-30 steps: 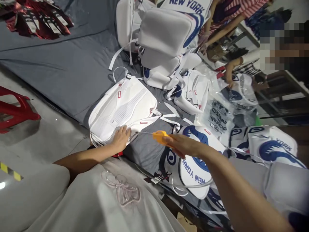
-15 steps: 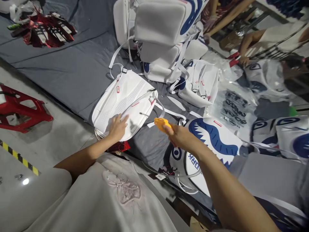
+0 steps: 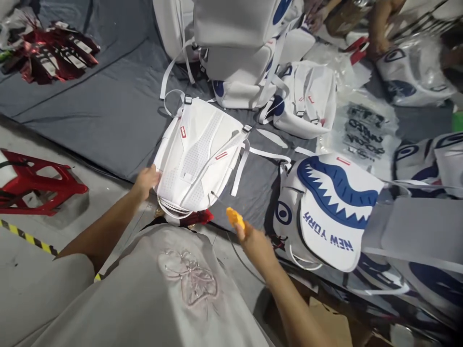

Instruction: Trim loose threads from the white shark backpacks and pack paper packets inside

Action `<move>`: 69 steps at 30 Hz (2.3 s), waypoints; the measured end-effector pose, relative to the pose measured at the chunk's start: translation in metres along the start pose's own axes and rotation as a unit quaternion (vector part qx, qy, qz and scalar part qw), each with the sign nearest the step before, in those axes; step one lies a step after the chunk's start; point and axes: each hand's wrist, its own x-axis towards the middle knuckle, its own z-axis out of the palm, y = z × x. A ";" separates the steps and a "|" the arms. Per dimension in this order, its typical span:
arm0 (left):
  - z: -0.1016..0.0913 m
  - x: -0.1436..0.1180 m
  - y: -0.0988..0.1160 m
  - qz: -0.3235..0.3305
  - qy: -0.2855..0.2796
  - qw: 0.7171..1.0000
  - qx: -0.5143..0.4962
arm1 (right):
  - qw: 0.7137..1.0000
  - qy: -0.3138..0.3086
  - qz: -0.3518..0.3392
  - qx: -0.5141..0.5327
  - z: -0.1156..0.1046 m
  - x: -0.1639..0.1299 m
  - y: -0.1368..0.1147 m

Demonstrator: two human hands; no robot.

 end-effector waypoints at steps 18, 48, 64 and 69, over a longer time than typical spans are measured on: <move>-0.001 0.051 -0.027 -0.190 -0.437 0.852 -0.218 | 0.985 0.092 0.135 0.053 0.101 0.026 -0.093; 0.002 0.074 -0.027 -0.168 -0.461 0.808 -0.327 | 0.976 0.093 0.176 0.092 0.107 0.023 -0.112; 0.015 0.082 -0.032 -0.218 -0.489 0.781 -0.321 | 0.977 -0.047 0.168 0.126 0.132 -0.078 -0.147; 0.017 0.075 -0.019 -0.209 -0.479 0.804 -0.284 | 0.982 -0.050 0.154 0.098 0.127 -0.051 -0.160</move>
